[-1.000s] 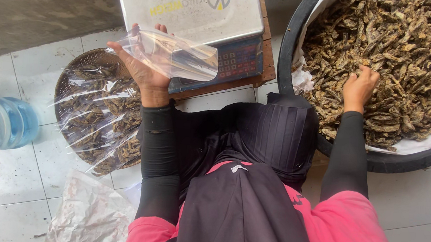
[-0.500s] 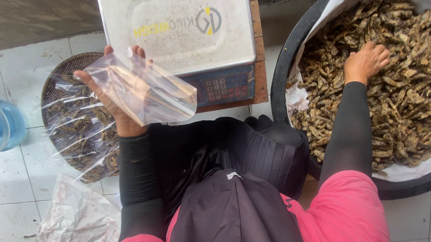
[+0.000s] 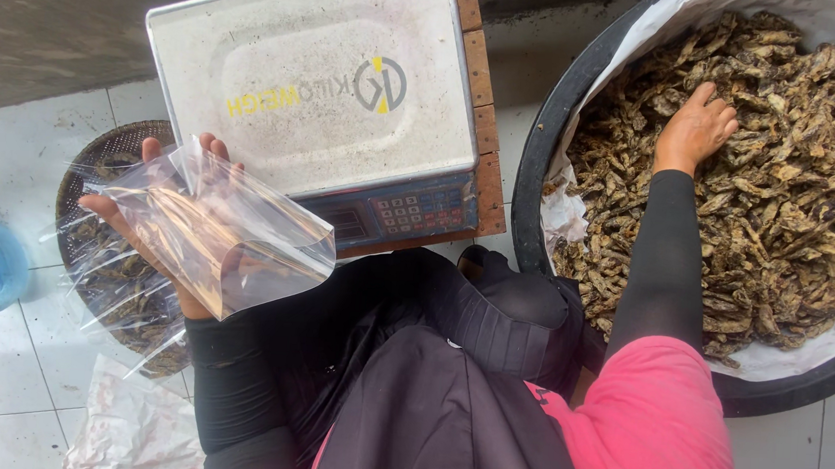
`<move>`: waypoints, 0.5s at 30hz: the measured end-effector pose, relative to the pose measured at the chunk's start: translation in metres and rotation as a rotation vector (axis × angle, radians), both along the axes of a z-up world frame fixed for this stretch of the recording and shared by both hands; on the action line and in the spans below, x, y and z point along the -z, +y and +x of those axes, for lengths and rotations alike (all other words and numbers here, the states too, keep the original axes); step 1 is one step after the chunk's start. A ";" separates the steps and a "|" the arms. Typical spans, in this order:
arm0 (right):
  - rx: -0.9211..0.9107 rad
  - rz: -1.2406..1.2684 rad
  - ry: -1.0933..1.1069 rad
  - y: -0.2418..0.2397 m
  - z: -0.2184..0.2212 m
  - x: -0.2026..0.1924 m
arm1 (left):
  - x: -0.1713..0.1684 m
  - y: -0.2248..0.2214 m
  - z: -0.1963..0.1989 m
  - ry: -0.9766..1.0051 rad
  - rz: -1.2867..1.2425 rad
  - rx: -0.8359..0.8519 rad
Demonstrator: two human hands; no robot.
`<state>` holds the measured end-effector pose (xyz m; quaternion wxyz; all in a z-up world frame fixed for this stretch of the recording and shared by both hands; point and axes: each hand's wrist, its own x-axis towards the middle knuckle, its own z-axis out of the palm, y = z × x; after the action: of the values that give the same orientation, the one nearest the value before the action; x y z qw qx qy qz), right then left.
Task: The person scoops dried fish from a large basin and places them into a clear plastic bag. They then place the bag on a digital scale to weigh the contents, adding more fish as needed to reach a target weight.
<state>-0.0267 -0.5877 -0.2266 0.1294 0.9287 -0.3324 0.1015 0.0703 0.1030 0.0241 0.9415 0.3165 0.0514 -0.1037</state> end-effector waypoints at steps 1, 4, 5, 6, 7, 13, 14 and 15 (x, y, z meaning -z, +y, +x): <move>-0.013 0.045 -0.006 0.002 -0.001 -0.001 | 0.000 0.000 0.002 -0.008 -0.001 0.019; -0.075 0.173 -0.068 0.012 -0.018 -0.008 | 0.001 -0.004 0.002 -0.014 -0.037 0.033; -0.113 0.210 -0.119 0.017 -0.027 -0.014 | 0.000 -0.005 0.001 -0.001 -0.063 0.036; -0.149 0.244 -0.172 0.021 -0.035 -0.023 | -0.001 -0.007 0.000 0.010 -0.091 0.040; -0.142 0.359 -0.225 0.025 -0.040 -0.034 | -0.002 -0.011 -0.002 0.022 -0.118 0.045; -0.016 1.365 -0.810 0.070 -0.075 -0.126 | -0.007 -0.047 -0.020 0.024 -0.174 0.006; -0.069 1.435 -0.865 0.082 -0.083 -0.141 | -0.007 -0.055 -0.021 0.045 -0.159 -0.009; -0.124 1.505 -0.920 0.095 -0.089 -0.153 | -0.009 -0.060 -0.021 0.072 -0.124 -0.011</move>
<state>-0.1162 -0.4924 -0.0734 -0.6684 0.6511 -0.2794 0.2263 0.0488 0.0433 0.0327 0.9574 0.2533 0.0802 -0.1129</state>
